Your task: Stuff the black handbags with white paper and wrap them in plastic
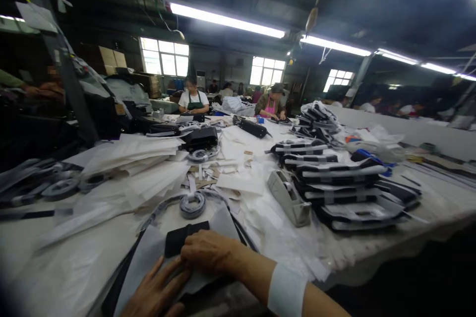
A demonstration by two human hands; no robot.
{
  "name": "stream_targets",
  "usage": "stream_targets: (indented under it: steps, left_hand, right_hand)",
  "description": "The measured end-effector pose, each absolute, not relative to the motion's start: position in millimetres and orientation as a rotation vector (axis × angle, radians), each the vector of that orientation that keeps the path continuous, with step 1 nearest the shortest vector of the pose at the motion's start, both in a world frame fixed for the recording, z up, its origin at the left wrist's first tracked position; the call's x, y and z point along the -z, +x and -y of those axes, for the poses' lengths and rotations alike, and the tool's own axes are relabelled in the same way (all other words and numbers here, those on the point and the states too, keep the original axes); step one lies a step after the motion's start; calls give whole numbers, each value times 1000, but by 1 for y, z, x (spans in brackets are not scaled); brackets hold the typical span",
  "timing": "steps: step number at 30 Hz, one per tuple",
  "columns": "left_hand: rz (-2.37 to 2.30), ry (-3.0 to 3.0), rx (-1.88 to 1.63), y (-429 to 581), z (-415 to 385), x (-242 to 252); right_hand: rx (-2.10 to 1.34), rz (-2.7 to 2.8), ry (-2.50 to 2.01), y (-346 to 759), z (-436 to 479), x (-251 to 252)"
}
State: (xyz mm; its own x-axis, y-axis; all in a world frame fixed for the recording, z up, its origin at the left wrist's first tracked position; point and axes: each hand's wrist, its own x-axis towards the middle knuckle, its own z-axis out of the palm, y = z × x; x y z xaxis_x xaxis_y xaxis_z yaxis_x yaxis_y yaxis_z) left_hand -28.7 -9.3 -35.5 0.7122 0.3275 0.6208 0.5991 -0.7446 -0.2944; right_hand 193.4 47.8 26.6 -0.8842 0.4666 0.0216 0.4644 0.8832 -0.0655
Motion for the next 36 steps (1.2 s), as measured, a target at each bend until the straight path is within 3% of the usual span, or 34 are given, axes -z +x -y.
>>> stream_targets:
  steps: [7,13,19,24,29,36]
  left_hand:
    - [687,-2456,692,-32,-1,42]
    - [548,-2477,712,-39,-21,63]
    - [546,-2372,792,-33,-21,68]
    - [562,-2356,709,-32,-19,63]
    - [538,-2350,637,-35,-18,60]
    - [550,-2332,654,-32,-16,59]
  right_hand:
    - [-264,3072,-544,203,-61,-31]
    - [-193,3038,-543,200,-62,-27]
    - [-162,2857,-1065,184,-38,-10]
    - [-433,2621,-1227,202,-55,-36]
    - [-54,2283,-1735,265,-120,-62]
    - [16,2232,-2034,319,-152,-37]
